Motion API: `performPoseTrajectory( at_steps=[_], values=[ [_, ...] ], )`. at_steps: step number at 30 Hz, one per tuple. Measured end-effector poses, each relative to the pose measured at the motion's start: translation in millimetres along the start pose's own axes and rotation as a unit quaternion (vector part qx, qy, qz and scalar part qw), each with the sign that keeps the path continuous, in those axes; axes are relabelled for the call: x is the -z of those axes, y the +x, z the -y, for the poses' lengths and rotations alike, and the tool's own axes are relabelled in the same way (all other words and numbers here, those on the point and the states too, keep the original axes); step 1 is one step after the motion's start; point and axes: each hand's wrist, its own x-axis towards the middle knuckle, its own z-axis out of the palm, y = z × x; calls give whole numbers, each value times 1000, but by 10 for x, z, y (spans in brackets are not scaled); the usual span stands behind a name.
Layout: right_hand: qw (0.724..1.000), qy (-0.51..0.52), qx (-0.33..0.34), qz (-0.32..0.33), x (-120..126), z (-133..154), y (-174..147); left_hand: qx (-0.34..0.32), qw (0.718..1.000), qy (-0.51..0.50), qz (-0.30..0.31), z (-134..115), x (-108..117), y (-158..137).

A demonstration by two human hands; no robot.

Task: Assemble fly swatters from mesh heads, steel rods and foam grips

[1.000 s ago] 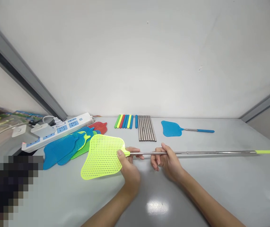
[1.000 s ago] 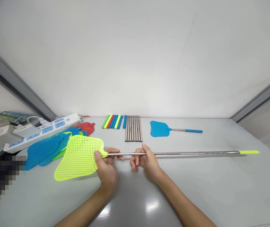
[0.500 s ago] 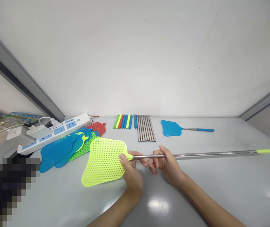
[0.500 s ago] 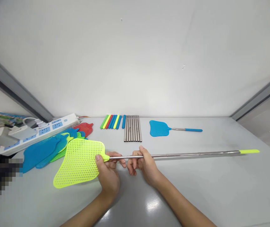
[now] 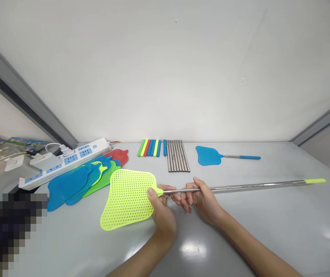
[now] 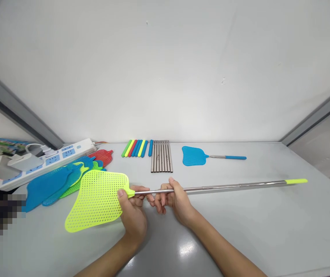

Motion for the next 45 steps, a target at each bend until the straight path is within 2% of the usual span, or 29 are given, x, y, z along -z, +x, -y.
performPoseTrajectory(
  at_steps=[9,18,25,32,45],
  values=[
    [1000,-3,-3,14,50,-26,42,-5,1000,9,14,30,13,44],
    [1000,-25,-7,2,65,1,56,-6,999,32,29,25,19,58],
    [1000,0,-20,8,89,-32,55,31,998,16,55,20,14,39],
    [1000,5,-10,0,66,-38,41,62,996,0,56,-13,-20,2],
    [1000,0,-16,3,46,-28,35,101,991,21,89,53,29,-47]
  ],
)
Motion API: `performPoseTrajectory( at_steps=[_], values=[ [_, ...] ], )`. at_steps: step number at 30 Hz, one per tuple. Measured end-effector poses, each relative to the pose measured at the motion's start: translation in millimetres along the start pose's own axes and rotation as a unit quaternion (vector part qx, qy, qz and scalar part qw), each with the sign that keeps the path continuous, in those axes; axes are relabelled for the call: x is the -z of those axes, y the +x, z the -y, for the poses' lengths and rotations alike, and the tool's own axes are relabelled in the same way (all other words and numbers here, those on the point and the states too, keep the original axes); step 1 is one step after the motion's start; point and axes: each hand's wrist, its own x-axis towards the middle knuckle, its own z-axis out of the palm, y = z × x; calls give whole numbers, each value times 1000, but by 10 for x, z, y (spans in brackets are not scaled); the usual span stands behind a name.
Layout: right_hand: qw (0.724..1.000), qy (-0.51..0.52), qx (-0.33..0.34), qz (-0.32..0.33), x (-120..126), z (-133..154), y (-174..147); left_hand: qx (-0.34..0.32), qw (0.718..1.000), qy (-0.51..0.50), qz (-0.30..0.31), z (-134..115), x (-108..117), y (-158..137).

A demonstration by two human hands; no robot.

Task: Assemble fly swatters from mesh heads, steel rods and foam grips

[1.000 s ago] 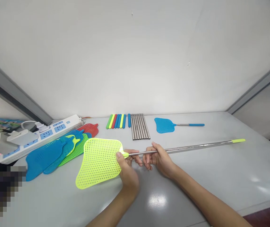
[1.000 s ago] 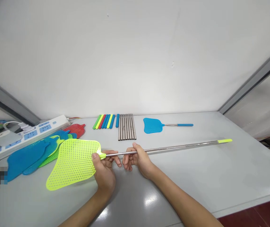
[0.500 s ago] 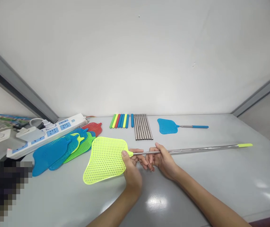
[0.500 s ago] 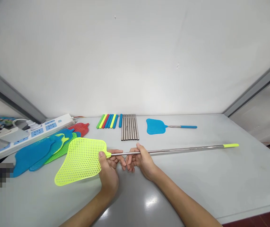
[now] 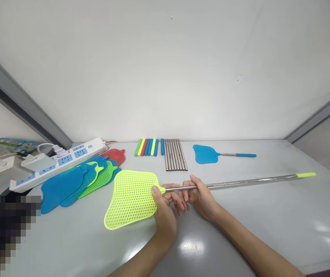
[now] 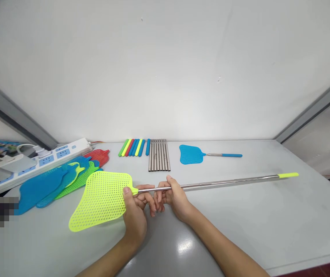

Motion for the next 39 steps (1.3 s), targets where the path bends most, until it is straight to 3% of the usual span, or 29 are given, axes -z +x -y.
performPoseTrajectory(
  at_steps=[11,22,30,39],
  values=[
    [1000,-14,0,-4,-15,-14,-2,28,998,62,6,-8,-11,-20],
    [999,-28,-8,-15,-15,-55,20,27,998,56,-6,68,-5,-23],
    [996,-74,-16,-41,-19,-52,21,14,1000,-6,16,89,-22,2],
    [995,-75,-37,-58,-34,-15,11,17,998,48,25,90,-38,-11]
  ],
)
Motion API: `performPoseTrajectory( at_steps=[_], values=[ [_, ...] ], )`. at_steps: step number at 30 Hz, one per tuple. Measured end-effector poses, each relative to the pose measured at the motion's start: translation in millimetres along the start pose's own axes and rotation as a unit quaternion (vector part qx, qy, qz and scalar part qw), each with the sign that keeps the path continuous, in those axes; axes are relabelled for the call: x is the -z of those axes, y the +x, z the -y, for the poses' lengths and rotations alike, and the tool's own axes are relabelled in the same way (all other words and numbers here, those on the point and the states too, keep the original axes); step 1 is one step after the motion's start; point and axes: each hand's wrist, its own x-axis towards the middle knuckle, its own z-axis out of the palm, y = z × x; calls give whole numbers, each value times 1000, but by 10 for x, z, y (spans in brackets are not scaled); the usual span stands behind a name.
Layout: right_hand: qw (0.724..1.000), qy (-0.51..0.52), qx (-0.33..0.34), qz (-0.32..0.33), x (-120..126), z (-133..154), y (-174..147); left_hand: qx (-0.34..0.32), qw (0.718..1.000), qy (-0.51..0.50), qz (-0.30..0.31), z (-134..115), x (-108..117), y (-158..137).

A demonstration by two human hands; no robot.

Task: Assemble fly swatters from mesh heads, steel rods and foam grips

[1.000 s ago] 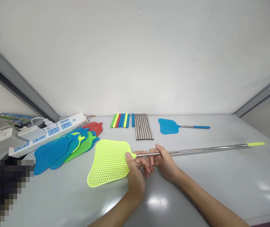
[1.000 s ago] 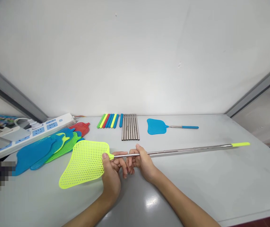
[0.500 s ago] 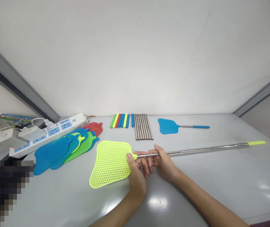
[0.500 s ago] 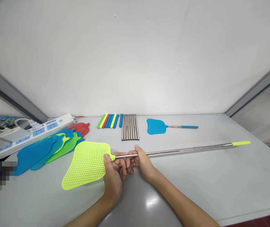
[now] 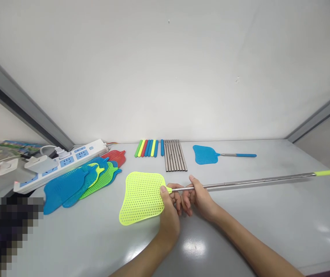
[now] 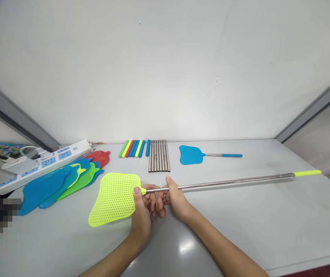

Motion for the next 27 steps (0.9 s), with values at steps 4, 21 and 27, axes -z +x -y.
performPoseTrajectory(
  at_steps=[4,21,27],
  values=[
    [1000,3,0,3,10,-18,8,-3,1000,7,-2,-5,-6,-9],
    [1000,0,-1,21,-2,-61,24,5,999,50,-4,-28,-23,-22],
    [1000,-4,-6,21,4,-68,27,33,999,41,-11,-15,-51,-25]
  ],
)
